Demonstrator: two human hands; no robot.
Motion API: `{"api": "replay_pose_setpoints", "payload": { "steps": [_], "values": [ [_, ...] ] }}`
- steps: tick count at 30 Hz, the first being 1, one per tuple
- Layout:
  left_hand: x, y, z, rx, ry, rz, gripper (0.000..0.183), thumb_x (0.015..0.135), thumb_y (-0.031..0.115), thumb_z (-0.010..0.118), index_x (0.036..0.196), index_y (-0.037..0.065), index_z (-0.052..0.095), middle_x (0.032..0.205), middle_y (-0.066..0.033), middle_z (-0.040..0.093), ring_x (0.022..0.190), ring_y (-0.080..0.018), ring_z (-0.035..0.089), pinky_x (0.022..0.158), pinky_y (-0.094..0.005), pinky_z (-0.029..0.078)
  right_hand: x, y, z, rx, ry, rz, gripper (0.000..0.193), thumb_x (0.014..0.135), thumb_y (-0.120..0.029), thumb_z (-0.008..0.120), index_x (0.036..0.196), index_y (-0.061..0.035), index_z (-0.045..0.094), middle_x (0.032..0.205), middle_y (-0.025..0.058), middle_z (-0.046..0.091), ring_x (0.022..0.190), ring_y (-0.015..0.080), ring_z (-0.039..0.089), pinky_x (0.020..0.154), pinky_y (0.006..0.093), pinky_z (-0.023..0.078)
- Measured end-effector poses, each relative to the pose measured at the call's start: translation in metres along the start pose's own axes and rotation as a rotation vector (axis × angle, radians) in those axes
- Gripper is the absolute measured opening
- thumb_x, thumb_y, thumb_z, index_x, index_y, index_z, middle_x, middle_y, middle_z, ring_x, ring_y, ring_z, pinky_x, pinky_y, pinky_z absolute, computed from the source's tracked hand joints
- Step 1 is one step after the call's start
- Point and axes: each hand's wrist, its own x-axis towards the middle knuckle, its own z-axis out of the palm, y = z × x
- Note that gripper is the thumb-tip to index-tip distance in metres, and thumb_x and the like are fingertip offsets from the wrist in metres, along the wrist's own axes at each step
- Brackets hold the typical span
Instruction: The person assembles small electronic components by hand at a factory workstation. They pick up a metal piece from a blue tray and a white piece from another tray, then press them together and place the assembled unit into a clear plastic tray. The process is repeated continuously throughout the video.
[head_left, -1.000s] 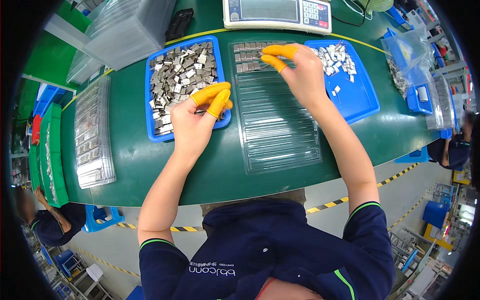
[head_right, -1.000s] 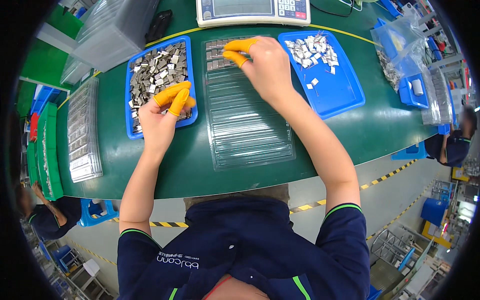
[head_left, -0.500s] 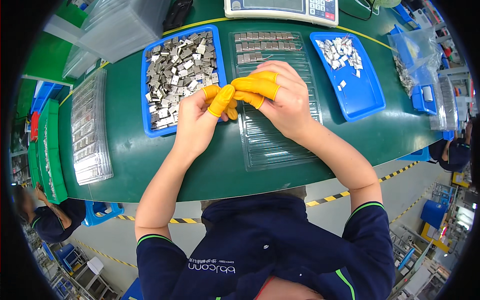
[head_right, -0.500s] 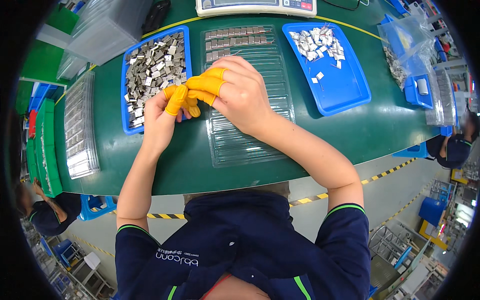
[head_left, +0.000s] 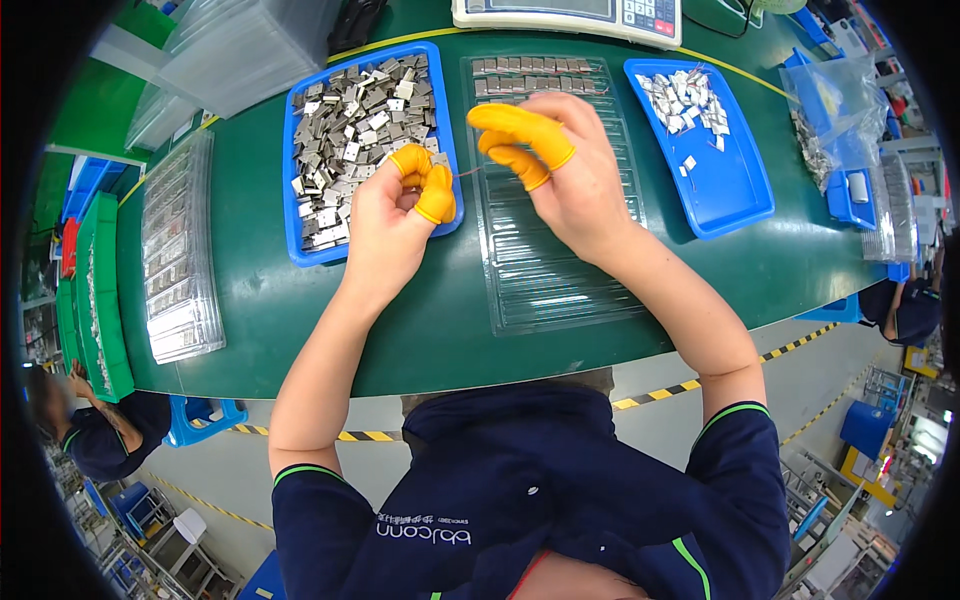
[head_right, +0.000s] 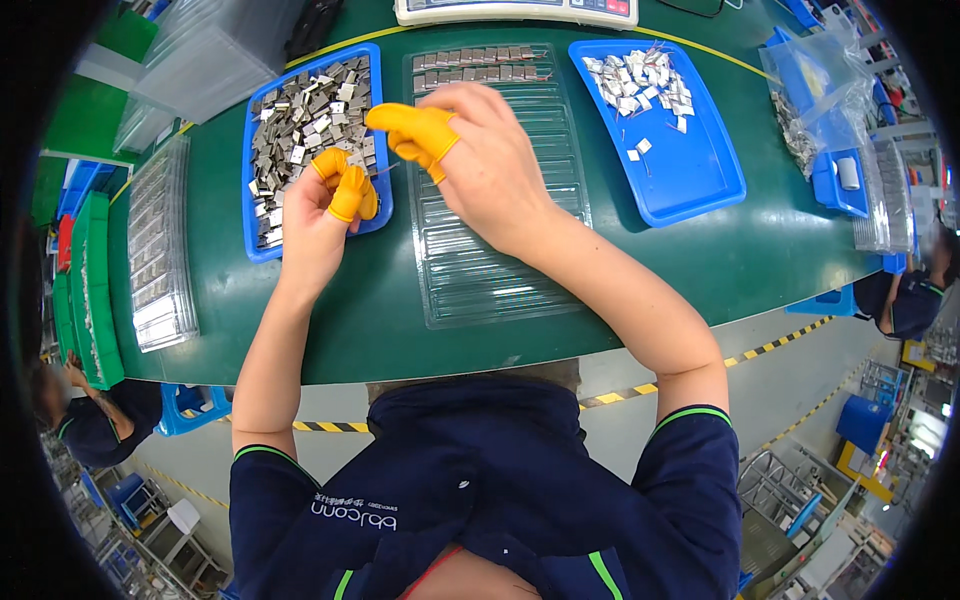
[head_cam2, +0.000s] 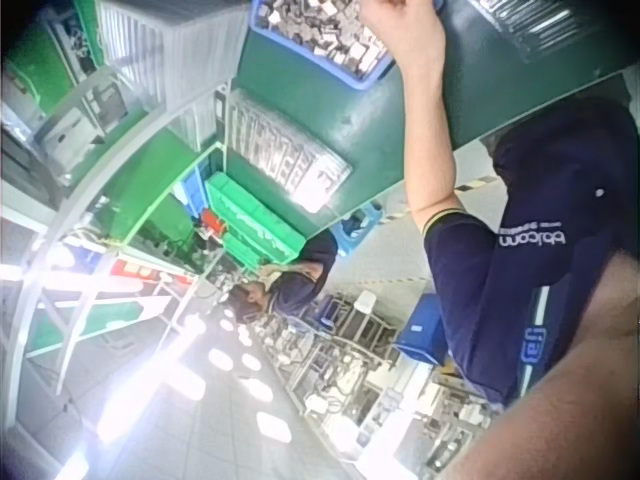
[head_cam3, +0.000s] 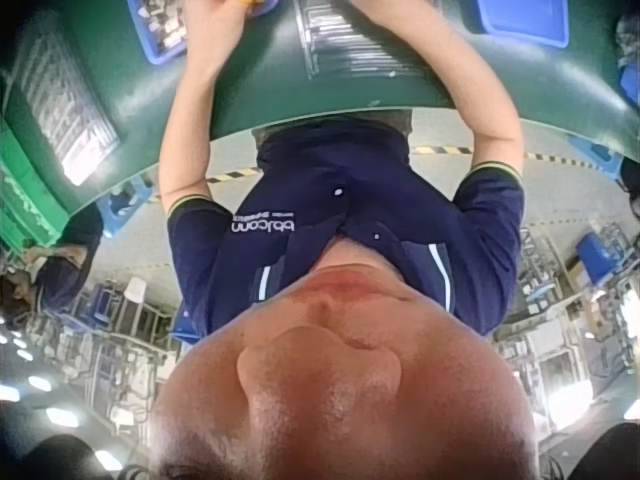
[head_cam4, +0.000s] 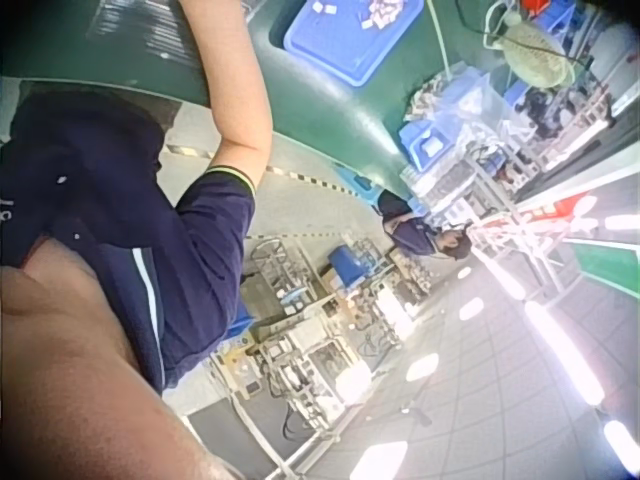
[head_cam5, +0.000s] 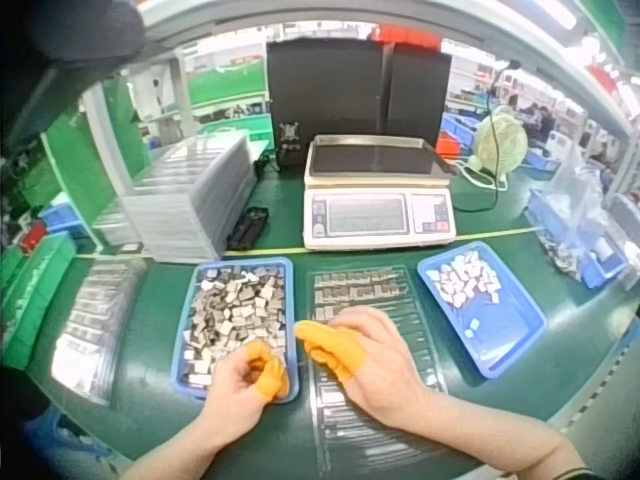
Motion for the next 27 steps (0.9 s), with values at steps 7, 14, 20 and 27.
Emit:
{"api": "replay_pose_setpoints", "payload": {
  "steps": [7, 14, 20, 27],
  "values": [
    [0.002, 0.001, 0.0, -0.091, -0.012, -0.017, 0.017, 0.09, 0.016, 0.056, 0.089, 0.0, 0.052, 0.073, -0.0024, 0.056, 0.063, -0.0077, 0.052, 0.058, -0.0217, 0.042, 0.003, -0.009, -0.004, 0.067, -0.098, 0.1, 0.025, 0.071, -0.013, 0.068, 0.095, -0.011, 0.063, 0.106, 0.0042, 0.056, 0.102, 0.0272, 0.051, 0.089, 0.04, 0.039],
    [-0.002, -0.004, 0.005, -0.139, -0.016, 0.013, 0.018, 0.091, 0.02, 0.055, 0.096, 0.002, 0.054, 0.075, -0.003, 0.058, 0.066, -0.0062, 0.051, 0.059, -0.0197, 0.039, 0.005, -0.007, -0.004, -0.045, -0.166, 0.028, 0.018, 0.072, -0.016, 0.068, 0.088, -0.0119, 0.061, 0.112, 0.0025, 0.054, 0.11, 0.026, 0.047, 0.1, 0.0431, 0.029],
    [0.003, 0.002, 0.006, -0.019, 0.114, 0.068, 0.02, 0.089, 0.012, 0.055, 0.105, 0.001, 0.056, 0.079, -0.0026, 0.06, 0.072, -0.0077, 0.055, 0.065, -0.0201, 0.042, 0.001, 0.051, -0.019, -0.438, -0.157, 0.159, 0.02, 0.071, -0.006, 0.065, 0.09, -0.0106, 0.064, 0.11, 0.0075, 0.054, 0.121, 0.0245, 0.038, 0.106, 0.0464, 0.018],
    [0.001, -0.003, 0.008, 0.022, 0.129, 0.044, 0.017, 0.086, 0.006, 0.057, 0.101, -0.001, 0.062, 0.081, -0.0048, 0.064, 0.071, -0.0074, 0.057, 0.066, -0.0199, 0.043, -0.012, 0.066, -0.008, -0.566, -0.324, 0.202, 0.024, 0.07, 0.001, 0.063, 0.093, -0.0079, 0.065, 0.108, 0.0104, 0.055, 0.124, 0.0243, 0.037, 0.107, 0.0469, 0.017]
  ]
}}
